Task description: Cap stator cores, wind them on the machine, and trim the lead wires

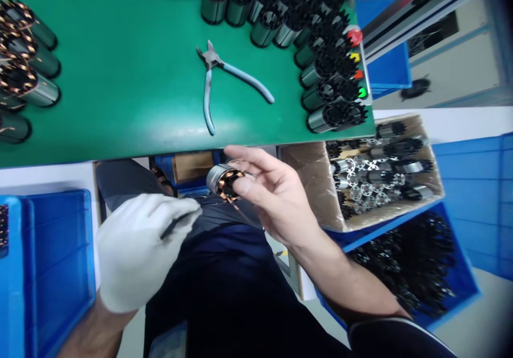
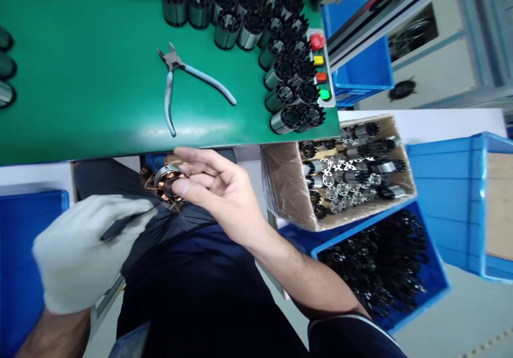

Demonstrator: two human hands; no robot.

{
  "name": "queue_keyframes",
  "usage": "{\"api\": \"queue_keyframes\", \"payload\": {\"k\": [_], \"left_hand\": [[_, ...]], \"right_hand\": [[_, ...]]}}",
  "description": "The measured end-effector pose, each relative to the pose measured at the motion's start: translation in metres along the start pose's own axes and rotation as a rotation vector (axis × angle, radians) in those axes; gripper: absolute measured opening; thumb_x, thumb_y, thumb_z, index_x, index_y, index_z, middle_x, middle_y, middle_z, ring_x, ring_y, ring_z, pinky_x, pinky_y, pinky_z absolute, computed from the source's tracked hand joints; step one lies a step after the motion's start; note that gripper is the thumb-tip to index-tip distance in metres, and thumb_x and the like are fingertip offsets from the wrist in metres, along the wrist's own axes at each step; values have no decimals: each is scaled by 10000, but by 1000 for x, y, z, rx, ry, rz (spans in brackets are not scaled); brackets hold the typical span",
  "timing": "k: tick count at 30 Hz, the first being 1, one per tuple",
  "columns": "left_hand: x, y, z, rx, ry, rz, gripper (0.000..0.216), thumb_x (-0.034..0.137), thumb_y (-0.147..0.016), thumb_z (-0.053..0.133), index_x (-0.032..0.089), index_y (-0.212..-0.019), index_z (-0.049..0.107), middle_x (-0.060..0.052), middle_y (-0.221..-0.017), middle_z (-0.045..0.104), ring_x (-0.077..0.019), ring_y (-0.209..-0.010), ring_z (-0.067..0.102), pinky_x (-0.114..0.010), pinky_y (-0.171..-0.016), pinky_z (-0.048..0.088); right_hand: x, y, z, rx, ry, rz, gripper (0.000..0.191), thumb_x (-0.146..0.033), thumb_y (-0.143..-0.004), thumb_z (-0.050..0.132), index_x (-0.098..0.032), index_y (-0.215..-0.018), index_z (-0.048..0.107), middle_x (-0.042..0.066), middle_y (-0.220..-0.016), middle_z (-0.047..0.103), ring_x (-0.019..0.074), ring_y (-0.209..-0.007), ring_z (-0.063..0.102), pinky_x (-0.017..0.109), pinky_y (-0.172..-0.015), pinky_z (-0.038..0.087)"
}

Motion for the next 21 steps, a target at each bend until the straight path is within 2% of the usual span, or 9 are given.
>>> {"api": "queue_keyframes", "payload": {"k": [4,6,7,9,12,14,15,18,21], "left_hand": [[-47,29,67,-188,266,-231,150,299,-1075,773,252,-966,866,16,-956,898,-211,-860,852,-319,-807,599],[-67,39,79,-188,357,-354,123,328,-1041,819,250,-984,895,11,-962,901,-215,-865,860,-312,-812,629],[-73,39,74,-132,391,-401,115,350,-1024,851,253,-1030,911,2,-1002,906,-216,-894,865,-311,-843,650],[-72,30,47,59,434,-440,180,375,-985,917,273,-1132,928,-12,-1124,904,-215,-1001,866,-309,-920,678],[-44,3,5,272,494,-362,254,345,-918,1001,312,-1160,932,-9,-1261,880,-207,-1170,840,-300,-1017,685],[-27,-11,-5,330,559,-323,236,291,-881,1035,323,-1090,931,2,-1288,873,-197,-1223,826,-288,-1050,677],[-24,-14,-2,343,607,-329,203,263,-879,1033,322,-1041,926,6,-1292,871,-196,-1231,826,-288,-1052,676],[-36,-1,38,299,816,-464,99,275,-924,988,282,-916,890,-18,-1318,867,-227,-1241,833,-324,-1043,681],[-67,33,93,205,974,-733,289,473,-932,972,218,-869,852,-104,-1289,877,-290,-1199,842,-386,-1006,687]], "right_hand": [[1,4,-8,-11,-35,-5,512,-363,-869,1072,-328,-1341,877,12,-1148,900,169,-1006,870,293,-922,747],[-2,6,-10,-12,-25,-40,489,-344,-884,1061,-344,-1339,880,6,-1147,899,168,-1025,872,301,-950,747],[-3,7,-10,-3,-2,-58,484,-334,-881,1062,-346,-1330,882,6,-1143,897,172,-1043,872,309,-973,745],[-2,7,-8,31,56,-77,473,-347,-867,1071,-328,-1301,884,17,-1137,891,191,-1073,869,332,-992,744],[7,5,0,65,106,-67,459,-381,-839,1085,-294,-1240,878,37,-1151,885,209,-1050,865,345,-949,750],[12,4,6,65,105,-58,474,-351,-816,1099,-289,-1227,871,38,-1203,886,198,-1040,859,327,-937,748],[15,4,9,48,88,-48,481,-341,-821,1096,-294,-1241,867,34,-1223,886,190,-1043,857,311,-933,745],[19,6,13,-39,-37,25,495,-423,-901,1036,-317,-1342,836,23,-1196,884,174,-986,856,271,-838,739],[14,13,8,-83,-85,78,551,-485,-950,984,-320,-1440,795,29,-1151,878,185,-926,846,286,-780,735]]}}
Point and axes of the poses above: each hand's wrist, its own y-axis away from the middle knuckle, its own z-axis out of the palm, x = y × z, the point moved 9 cm from there along -y, towards the middle knuckle
